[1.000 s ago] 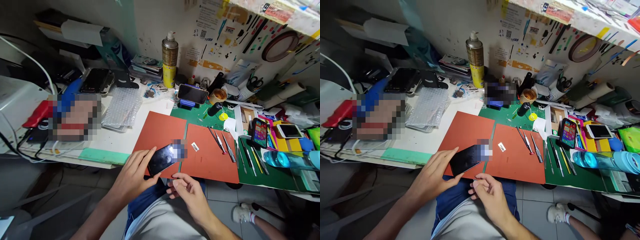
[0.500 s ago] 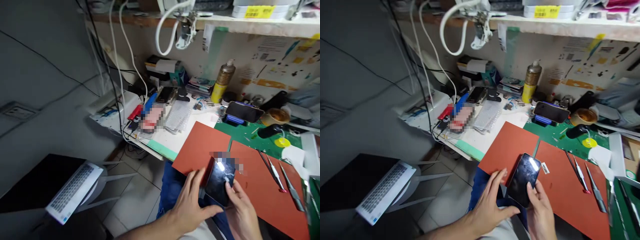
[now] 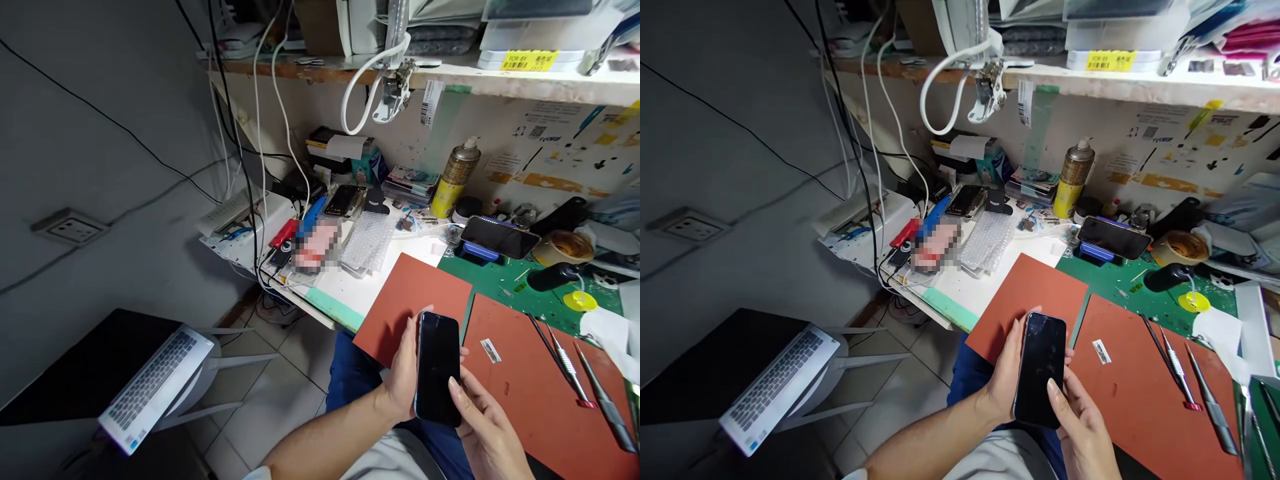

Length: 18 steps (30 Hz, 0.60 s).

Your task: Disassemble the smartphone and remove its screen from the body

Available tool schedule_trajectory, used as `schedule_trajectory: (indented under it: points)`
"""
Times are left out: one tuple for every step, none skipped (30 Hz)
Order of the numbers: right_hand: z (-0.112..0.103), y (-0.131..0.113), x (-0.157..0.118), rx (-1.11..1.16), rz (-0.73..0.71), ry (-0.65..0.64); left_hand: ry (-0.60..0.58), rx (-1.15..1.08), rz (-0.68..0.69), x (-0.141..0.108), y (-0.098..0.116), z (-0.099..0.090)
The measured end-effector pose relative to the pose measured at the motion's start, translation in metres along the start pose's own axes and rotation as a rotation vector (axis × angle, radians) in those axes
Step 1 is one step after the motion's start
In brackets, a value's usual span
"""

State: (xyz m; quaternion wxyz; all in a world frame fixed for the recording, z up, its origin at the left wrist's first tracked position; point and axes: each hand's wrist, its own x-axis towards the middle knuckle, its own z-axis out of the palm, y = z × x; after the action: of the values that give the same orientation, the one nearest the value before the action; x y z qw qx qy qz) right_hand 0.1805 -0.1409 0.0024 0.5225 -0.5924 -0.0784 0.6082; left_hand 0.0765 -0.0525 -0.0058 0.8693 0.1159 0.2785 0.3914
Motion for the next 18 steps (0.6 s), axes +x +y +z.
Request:
schedule_trajectory:
  points:
    - [-0.001,0.001,0.0,-0.026,-0.006,0.029,-0.008,-0.015,-0.022,0.001,0.0,0.001]
    - [-0.003,0.002,0.0,-0.064,-0.021,0.054,-0.014,-0.029,-0.036,0.002,0.0,0.002]
    - [-0.006,0.004,0.001,-0.115,-0.046,0.071,-0.013,-0.039,-0.037,0.003,0.0,0.003]
    - [-0.008,0.006,0.001,-0.176,-0.085,0.077,-0.002,-0.045,-0.024,0.004,0.0,0.003]
    - [-0.01,0.008,0.002,-0.246,-0.131,0.075,0.015,-0.046,-0.001,0.003,-0.001,0.003]
    - [-0.011,0.009,0.003,-0.322,-0.185,0.069,0.038,-0.042,0.026,0.003,-0.001,0.003]
    - [-0.011,0.01,0.004,-0.399,-0.242,0.066,0.064,-0.027,0.057,0.001,-0.002,0.003]
    - [-0.011,0.01,0.004,-0.475,-0.294,0.07,0.087,-0.003,0.088,0.0,-0.003,0.002]
    - [-0.011,0.01,0.005,-0.545,-0.335,0.076,0.101,0.026,0.118,-0.002,-0.004,0.001]
    - [-0.009,0.01,0.005,-0.603,-0.366,0.081,0.104,0.054,0.147,-0.003,-0.004,-0.001]
    - [-0.008,0.01,0.006,-0.647,-0.386,0.083,0.096,0.078,0.17,-0.005,-0.005,-0.002]
    - [-0.006,0.009,0.006,-0.675,-0.395,0.078,0.084,0.097,0.186,-0.006,-0.005,-0.003]
    - [-0.005,0.009,0.006,-0.689,-0.401,0.07,0.07,0.109,0.195,-0.008,-0.005,-0.005]
    - [-0.003,0.008,0.006,-0.696,-0.408,0.062,0.061,0.112,0.197,-0.009,-0.005,-0.006]
    - [-0.001,0.008,0.006,-0.701,-0.418,0.054,0.057,0.109,0.197,-0.01,-0.004,-0.007]
    - [0.001,0.007,0.005,-0.707,-0.435,0.048,0.056,0.103,0.194,-0.01,-0.003,-0.008]
    - [0.003,0.006,0.004,-0.714,-0.457,0.042,0.056,0.095,0.191,-0.011,-0.003,-0.008]
    - [0.005,0.005,0.003,-0.725,-0.483,0.04,0.057,0.087,0.187,-0.011,-0.002,-0.009]
